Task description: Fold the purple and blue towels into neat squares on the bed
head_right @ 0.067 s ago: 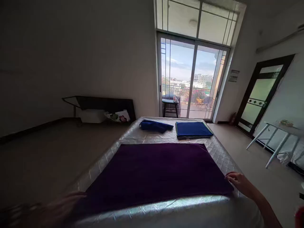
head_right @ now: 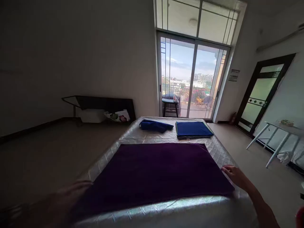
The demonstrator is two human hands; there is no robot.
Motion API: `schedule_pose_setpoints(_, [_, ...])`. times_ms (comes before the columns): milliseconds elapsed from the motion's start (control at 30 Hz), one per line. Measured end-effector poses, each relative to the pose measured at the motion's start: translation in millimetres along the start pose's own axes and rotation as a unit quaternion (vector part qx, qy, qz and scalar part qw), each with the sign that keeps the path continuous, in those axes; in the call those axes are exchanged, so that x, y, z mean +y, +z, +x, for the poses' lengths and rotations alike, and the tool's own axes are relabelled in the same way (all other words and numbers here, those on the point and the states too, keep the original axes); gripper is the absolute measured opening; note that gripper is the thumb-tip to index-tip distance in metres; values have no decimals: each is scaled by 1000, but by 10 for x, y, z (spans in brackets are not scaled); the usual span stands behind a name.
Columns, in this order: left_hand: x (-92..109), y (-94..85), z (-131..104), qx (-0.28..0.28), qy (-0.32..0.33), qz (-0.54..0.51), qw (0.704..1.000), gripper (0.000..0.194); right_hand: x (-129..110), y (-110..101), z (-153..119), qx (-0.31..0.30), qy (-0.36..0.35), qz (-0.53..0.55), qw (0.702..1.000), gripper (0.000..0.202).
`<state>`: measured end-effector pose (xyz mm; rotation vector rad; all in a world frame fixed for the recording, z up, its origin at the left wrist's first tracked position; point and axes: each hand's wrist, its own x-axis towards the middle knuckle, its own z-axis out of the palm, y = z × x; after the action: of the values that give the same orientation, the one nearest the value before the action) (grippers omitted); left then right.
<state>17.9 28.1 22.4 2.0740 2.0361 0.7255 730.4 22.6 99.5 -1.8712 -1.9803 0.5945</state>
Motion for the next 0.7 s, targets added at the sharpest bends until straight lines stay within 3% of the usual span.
schedule_pose_setpoints(133, [548, 86, 745, -28, 59, 0, 998, 59, -387, 230, 717, 65, -33, -28, 997, 48])
schedule_pose_setpoints(267, [918, 457, 1403, -59, 83, 77, 992, 64, -676, 667, 1385, 51, -25, -107, 993, 53])
schedule_pose_setpoints(333, [919, 656, 1598, -73, 60, 121, 988, 66, -700, 866, 1611, 22, 8, -157, 987, 56])
schedule_pose_setpoints(467, [711, 901, 1778, -111, 14, 154, 982, 67, -595, 1077, 1850, 3, 63, -222, 973, 57])
schedule_pose_setpoints(567, [613, 937, 1827, -127, 5, 160, 979, 66, -551, 1090, 1908, 5, 82, -237, 968, 57])
schedule_pose_setpoints(700, [628, 919, 1830, -118, 6, 169, 978, 64, -582, 1047, 1889, 13, 91, -242, 966, 57])
